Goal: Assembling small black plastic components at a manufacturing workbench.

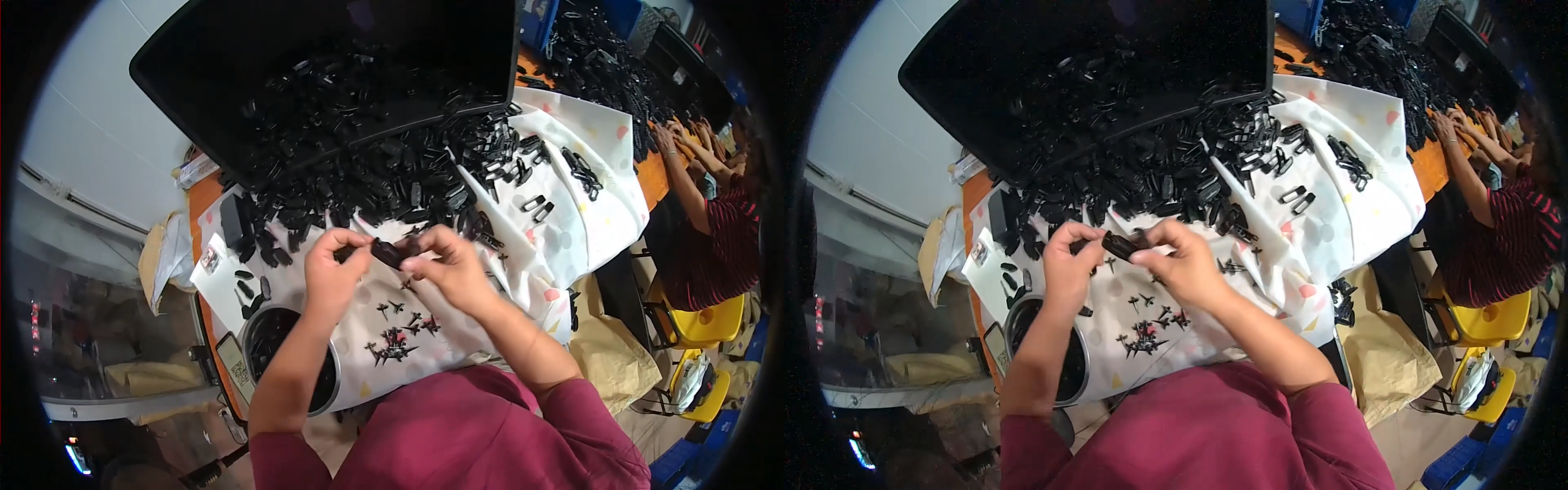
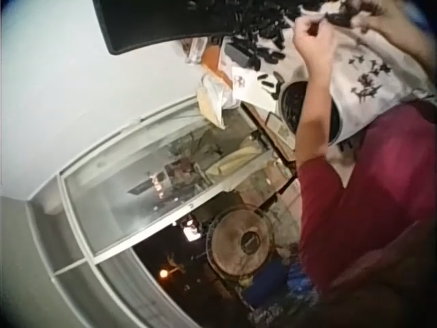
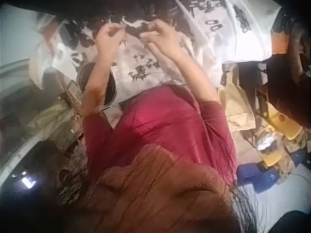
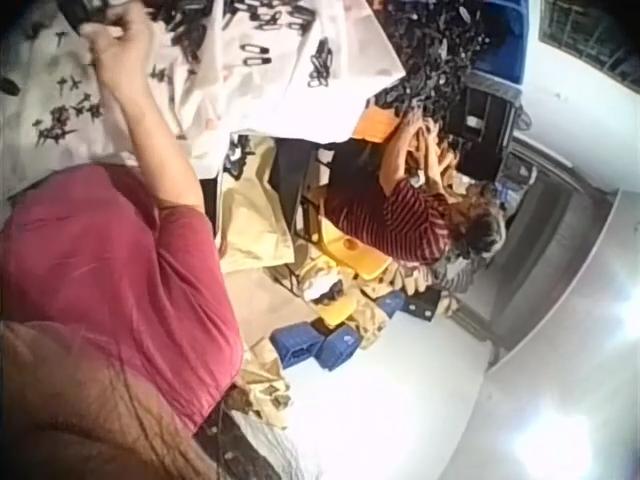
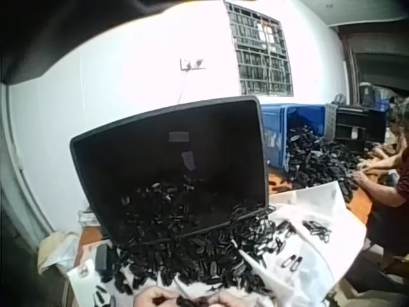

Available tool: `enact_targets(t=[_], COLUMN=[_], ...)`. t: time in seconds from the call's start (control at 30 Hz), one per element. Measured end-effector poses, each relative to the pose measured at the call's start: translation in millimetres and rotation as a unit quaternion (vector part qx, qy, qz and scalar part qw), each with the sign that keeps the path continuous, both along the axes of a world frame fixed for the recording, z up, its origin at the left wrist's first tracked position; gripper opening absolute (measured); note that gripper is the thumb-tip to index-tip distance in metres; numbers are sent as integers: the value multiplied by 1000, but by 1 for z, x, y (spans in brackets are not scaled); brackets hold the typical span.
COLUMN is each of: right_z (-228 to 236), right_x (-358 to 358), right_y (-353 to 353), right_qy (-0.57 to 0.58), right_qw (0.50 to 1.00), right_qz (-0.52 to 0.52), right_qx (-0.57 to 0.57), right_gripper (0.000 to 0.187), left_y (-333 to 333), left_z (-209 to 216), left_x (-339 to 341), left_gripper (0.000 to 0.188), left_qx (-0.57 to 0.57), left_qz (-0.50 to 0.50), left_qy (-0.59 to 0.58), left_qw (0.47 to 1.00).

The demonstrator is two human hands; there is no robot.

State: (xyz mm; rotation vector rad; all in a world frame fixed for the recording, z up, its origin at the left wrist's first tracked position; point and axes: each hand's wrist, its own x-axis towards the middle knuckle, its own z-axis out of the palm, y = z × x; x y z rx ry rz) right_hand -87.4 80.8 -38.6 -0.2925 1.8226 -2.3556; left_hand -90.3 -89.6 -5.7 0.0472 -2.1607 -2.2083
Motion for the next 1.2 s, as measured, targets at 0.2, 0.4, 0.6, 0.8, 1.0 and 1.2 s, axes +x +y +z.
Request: enact_targets(t=[0.2, 0.4, 0.6, 0.8, 1.0, 1.2], right_z=[3, 10, 22, 31, 32, 39], right_x=[6, 5, 13, 18, 19, 18], right_y=[-5, 20, 22, 23, 36, 46], right_qy=[30, 236, 302, 299, 222, 378], right_qw=[999, 954, 921, 936, 941, 888], right_qz=[-33, -136, -115, -28, -63, -75], right_qx=[0, 129, 215, 185, 247, 252], right_gripper=[20, 43, 31, 25, 40, 33], left_y=[28, 32, 21, 23, 36, 32], left_z=[13, 5, -9, -9, 7, 12], left_x=[20, 19, 29, 23, 20, 28], left_gripper=[17, 25, 28, 28, 25, 26], left_qx=[2, -29, 75, 18, -90, -64], left_qz=[12, -26, -33, -28, -23, -85], left_qy=[-6, 23, 17, 16, 11, 23], left_qw=[1000, 999, 996, 999, 996, 994])
